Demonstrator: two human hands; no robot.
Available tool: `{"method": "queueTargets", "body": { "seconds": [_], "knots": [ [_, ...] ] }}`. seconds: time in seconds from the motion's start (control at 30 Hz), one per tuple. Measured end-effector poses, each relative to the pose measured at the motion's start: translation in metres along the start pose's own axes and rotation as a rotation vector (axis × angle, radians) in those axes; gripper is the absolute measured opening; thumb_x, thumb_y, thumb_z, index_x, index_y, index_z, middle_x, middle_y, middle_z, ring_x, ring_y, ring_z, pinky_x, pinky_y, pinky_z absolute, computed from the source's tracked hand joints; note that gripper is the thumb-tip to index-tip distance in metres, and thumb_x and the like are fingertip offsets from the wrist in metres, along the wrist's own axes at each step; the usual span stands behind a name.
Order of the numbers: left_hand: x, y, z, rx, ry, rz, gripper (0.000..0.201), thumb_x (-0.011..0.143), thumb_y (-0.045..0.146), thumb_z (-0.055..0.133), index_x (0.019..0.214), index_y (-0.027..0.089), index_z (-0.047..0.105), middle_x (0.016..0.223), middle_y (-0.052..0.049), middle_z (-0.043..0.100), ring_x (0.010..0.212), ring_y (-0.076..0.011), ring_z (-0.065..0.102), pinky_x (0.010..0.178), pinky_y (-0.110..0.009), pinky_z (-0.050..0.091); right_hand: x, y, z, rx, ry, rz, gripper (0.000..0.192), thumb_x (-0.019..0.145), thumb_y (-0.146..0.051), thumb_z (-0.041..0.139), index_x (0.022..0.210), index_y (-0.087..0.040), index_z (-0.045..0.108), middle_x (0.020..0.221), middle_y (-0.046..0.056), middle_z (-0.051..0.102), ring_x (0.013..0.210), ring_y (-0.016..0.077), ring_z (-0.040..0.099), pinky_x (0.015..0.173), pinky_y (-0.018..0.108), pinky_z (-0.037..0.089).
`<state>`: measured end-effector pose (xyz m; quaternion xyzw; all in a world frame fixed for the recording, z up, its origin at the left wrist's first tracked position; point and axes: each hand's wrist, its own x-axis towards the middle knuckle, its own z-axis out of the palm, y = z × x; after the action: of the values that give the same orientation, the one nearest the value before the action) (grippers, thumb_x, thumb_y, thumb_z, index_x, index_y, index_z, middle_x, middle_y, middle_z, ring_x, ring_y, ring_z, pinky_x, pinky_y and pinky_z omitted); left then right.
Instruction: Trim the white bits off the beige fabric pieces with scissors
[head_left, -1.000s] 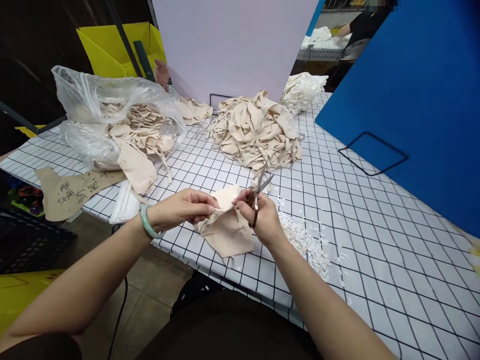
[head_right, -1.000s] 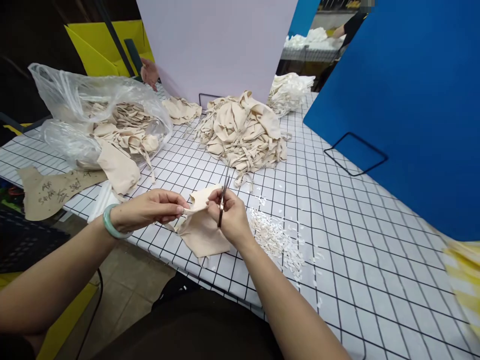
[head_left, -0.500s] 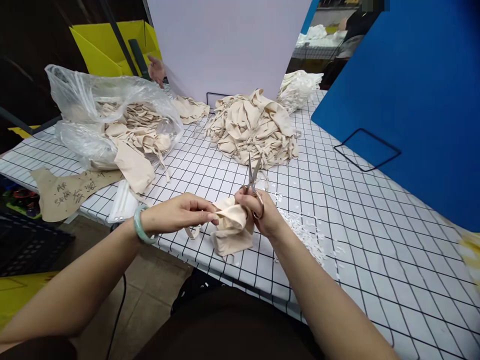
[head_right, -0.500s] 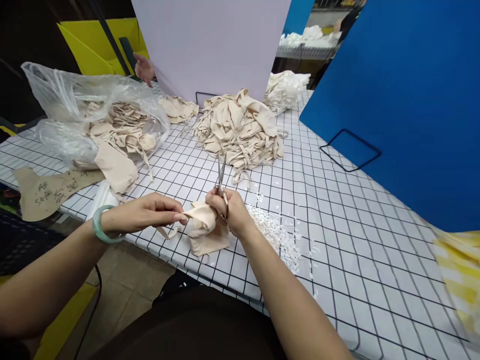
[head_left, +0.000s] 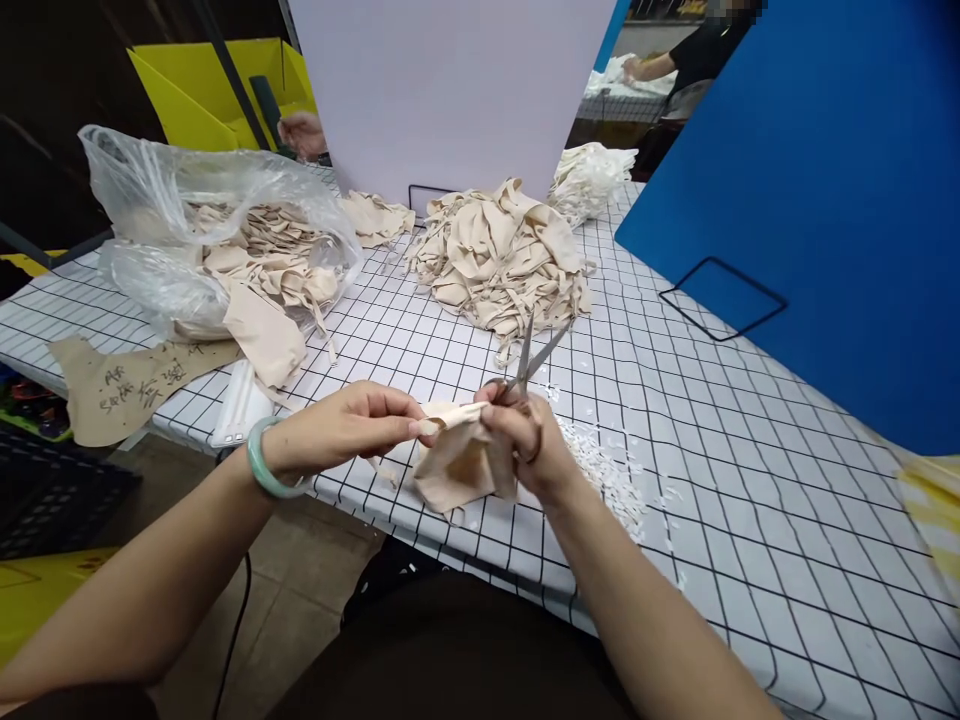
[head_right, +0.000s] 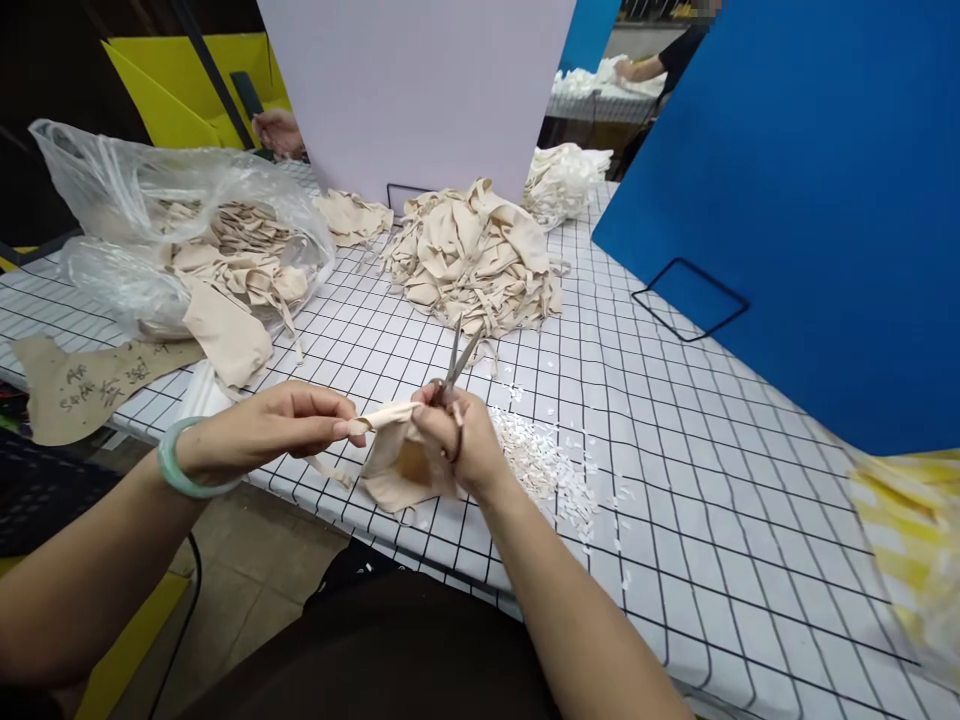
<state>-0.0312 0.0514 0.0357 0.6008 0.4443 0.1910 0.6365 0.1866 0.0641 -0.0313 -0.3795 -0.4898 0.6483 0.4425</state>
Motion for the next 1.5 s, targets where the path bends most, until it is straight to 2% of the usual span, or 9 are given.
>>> {"method": "queueTargets", "body": {
  "seconds": [0.1,0.2,0.3,0.4,0.5,0.67,0.77,1.13,1.5],
  "knots": [
    [-0.006,0.007,0.008,0.17,-0.035,0.175,0.025,0.093,0.035,0.059,0.089,0.017,0.075,0.069,-0.001,0.056,0.06,-0.0109,0.046,0.055,-0.022,0.042,0.017,-0.018,-0.006,0.181,-0.166,0.143,0.02,0.065,-0.034,0.072,0.071,-0.019,0.061,0.058,-0.004,0.051,0.052,0.0107,0.044,0.049,0.024,0.038],
    [-0.004,0.008,0.024,0.264,0.117,0.465,0.021,0.094,0.028,0.058,0.085,0.019,0.074,0.092,-0.008,0.061,0.089,-0.0198,0.058,0.081,-0.032,0.052,0.023,-0.01,0.014,0.277,-0.241,0.271,0.025,0.058,-0.032,0.076,0.069,-0.02,0.057,0.057,-0.004,0.052,0.053,0.0115,0.046,0.049,0.025,0.04],
    [0.006,-0.001,0.042,0.161,0.268,0.601,0.024,0.096,0.026,0.055,0.081,0.018,0.072,0.108,-0.012,0.062,0.11,-0.0249,0.056,0.096,-0.038,0.049,0.017,0.015,0.038,0.314,-0.274,0.318,0.039,0.054,-0.044,0.08,0.072,-0.022,0.054,0.059,-0.004,0.054,0.055,0.0139,0.05,0.051,0.027,0.044],
    [0.017,-0.018,0.057,-0.139,0.358,0.545,0.028,0.097,0.027,0.053,0.077,0.016,0.068,0.1,-0.01,0.059,0.085,-0.0172,0.058,0.078,-0.031,0.051,0.004,0.031,0.039,0.283,-0.259,0.316,0.044,0.058,-0.054,0.081,0.073,-0.021,0.054,0.064,-0.002,0.057,0.059,0.0154,0.054,0.056,0.03,0.048],
    [0.025,-0.033,0.069,-0.354,0.445,0.455,0.028,0.097,0.029,0.054,0.074,0.015,0.064,0.09,-0.004,0.053,0.06,-0.0086,0.043,0.055,-0.025,0.04,-0.014,0.028,0.017,-0.06,-0.134,0.211,0.038,0.069,-0.052,0.078,0.077,-0.02,0.058,0.075,0.001,0.062,0.07,0.0177,0.058,0.065,0.031,0.048],
    [0.035,-0.042,0.089,-0.244,0.48,0.484,0.029,0.1,0.029,0.049,0.077,0.019,0.064,0.067,-0.004,0.044,0.104,-0.0233,0.052,0.071,-0.028,0.045,-0.052,0.009,-0.019,-0.786,0.11,-0.126,0.035,0.078,-0.056,0.071,0.082,-0.022,0.064,0.083,0.005,0.064,0.086,0.025,0.057,0.081,0.041,0.046],
    [0.041,-0.043,0.1,-0.121,0.49,0.549,0.028,0.1,0.028,0.049,0.079,0.019,0.064,0.083,-0.008,0.053,0.112,-0.0243,0.05,0.086,-0.034,0.045,-0.071,0.007,-0.027,-0.955,0.138,-0.244,0.038,0.076,-0.057,0.073,0.067,-0.022,0.061,0.067,0.003,0.06,0.073,0.0217,0.053,0.076,0.04,0.043],
    [0.051,-0.038,0.114,0.086,0.409,0.652,0.028,0.101,0.026,0.045,0.079,0.019,0.061,0.086,-0.009,0.053,0.109,-0.0253,0.048,0.089,-0.038,0.047,-0.086,0.006,-0.039,-1.062,0.19,-0.243,0.047,0.073,-0.062,0.074,0.057,-0.021,0.059,0.057,0.002,0.055,0.062,0.0178,0.051,0.07,0.036,0.041],
    [0.053,-0.043,0.117,0.061,0.378,0.669,0.023,0.1,0.022,0.046,0.084,0.018,0.062,0.093,-0.009,0.05,0.106,-0.0233,0.048,0.086,-0.036,0.048,-0.082,0.005,-0.039,-1.029,0.197,-0.243,0.052,0.074,-0.065,0.073,0.053,-0.021,0.056,0.055,0.001,0.053,0.058,0.0157,0.049,0.068,0.034,0.041]
  ]
}}
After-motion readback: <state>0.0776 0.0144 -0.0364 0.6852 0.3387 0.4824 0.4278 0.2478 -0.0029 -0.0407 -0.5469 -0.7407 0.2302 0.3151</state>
